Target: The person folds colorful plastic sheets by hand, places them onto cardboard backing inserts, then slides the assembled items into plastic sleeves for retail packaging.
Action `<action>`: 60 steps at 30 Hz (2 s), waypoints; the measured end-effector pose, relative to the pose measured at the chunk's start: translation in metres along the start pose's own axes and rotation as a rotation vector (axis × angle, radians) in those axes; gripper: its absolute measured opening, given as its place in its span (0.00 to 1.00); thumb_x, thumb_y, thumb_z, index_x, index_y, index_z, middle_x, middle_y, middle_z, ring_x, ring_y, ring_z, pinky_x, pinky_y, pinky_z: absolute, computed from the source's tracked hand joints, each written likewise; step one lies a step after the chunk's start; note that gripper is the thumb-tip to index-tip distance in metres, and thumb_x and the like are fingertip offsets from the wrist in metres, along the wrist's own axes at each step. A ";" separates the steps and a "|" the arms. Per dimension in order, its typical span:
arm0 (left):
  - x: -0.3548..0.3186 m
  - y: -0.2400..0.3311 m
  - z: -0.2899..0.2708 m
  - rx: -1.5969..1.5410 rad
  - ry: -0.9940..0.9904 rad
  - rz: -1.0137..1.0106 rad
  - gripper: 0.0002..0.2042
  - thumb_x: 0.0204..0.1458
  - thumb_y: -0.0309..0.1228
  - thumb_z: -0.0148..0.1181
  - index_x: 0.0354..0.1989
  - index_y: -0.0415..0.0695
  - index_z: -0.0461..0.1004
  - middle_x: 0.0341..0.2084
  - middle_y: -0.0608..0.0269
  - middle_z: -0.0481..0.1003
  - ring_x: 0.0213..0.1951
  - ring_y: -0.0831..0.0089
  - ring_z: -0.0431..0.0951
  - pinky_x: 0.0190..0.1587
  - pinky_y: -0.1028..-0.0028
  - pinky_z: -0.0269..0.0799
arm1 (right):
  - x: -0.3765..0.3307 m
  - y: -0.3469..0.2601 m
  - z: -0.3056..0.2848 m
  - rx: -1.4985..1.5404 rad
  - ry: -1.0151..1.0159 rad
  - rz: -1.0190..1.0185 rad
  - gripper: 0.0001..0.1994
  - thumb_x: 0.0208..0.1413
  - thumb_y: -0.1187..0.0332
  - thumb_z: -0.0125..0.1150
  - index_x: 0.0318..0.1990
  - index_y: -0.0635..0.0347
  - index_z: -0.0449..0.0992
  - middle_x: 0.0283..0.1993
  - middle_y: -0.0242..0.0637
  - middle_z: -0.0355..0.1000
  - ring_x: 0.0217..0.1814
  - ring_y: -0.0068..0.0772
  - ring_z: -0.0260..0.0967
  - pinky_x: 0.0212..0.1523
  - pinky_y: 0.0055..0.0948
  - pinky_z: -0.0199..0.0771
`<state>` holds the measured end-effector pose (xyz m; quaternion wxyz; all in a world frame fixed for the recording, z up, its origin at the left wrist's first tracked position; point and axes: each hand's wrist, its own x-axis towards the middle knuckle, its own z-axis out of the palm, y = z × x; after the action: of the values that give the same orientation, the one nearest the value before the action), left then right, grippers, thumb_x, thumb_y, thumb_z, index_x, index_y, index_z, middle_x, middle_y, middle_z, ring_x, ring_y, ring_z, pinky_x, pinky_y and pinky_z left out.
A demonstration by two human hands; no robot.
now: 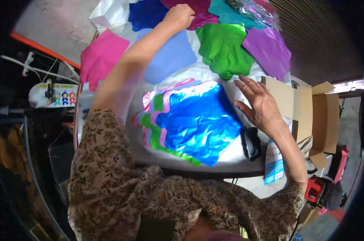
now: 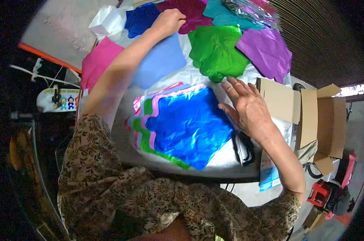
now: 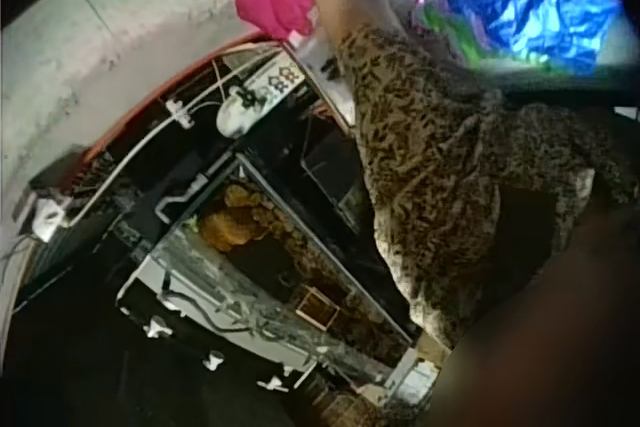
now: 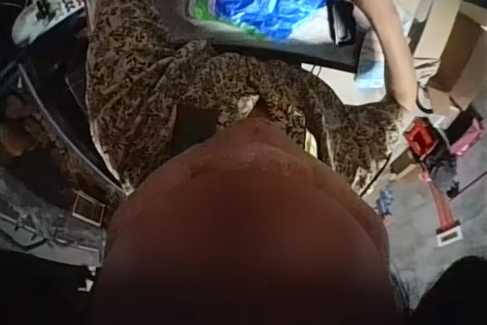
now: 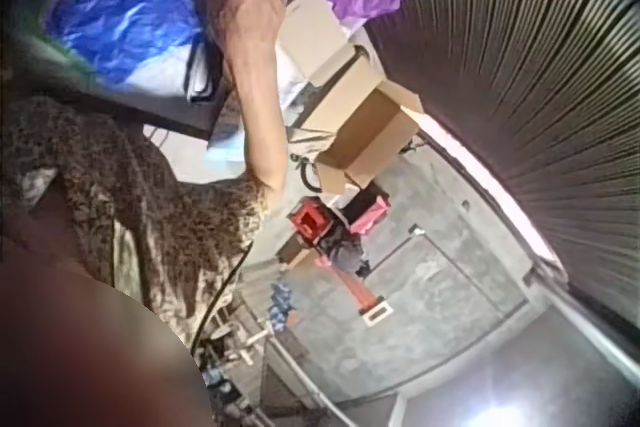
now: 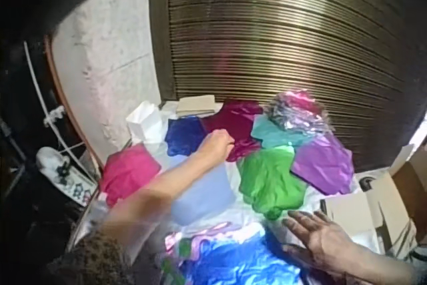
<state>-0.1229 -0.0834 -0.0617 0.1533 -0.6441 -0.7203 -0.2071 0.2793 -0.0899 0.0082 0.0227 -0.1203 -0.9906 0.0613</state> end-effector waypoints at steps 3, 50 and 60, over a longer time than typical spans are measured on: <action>0.033 -0.012 0.041 0.119 -0.044 -0.039 0.10 0.54 0.31 0.60 0.39 0.40 0.83 0.42 0.49 0.80 0.44 0.50 0.81 0.48 0.56 0.78 | 0.020 0.009 -0.002 0.008 0.021 -0.066 0.27 0.60 0.62 0.64 0.65 0.58 0.68 0.69 0.45 0.65 0.69 0.50 0.65 0.72 0.55 0.58; -0.129 0.104 -0.223 -0.390 0.290 0.310 0.10 0.54 0.19 0.63 0.42 0.48 0.83 0.32 0.60 0.80 0.33 0.65 0.80 0.40 0.69 0.75 | 0.177 0.032 -0.010 1.858 -0.322 0.098 0.40 0.64 0.34 0.45 0.62 0.67 0.68 0.56 0.50 0.76 0.55 0.48 0.77 0.61 0.50 0.73; -0.223 0.200 -0.137 -0.247 -0.109 0.622 0.12 0.47 0.30 0.61 0.41 0.47 0.80 0.45 0.65 0.77 0.56 0.68 0.75 0.58 0.64 0.69 | -0.031 0.010 0.026 1.359 -0.507 0.475 0.53 0.55 0.23 0.47 0.66 0.72 0.64 0.55 0.54 0.75 0.53 0.44 0.79 0.49 0.39 0.84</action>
<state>0.0963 -0.3274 -0.0318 0.0911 -0.8567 -0.4660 -0.2017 0.3099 -0.0902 -0.0196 -0.1499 -0.2719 -0.6575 0.6865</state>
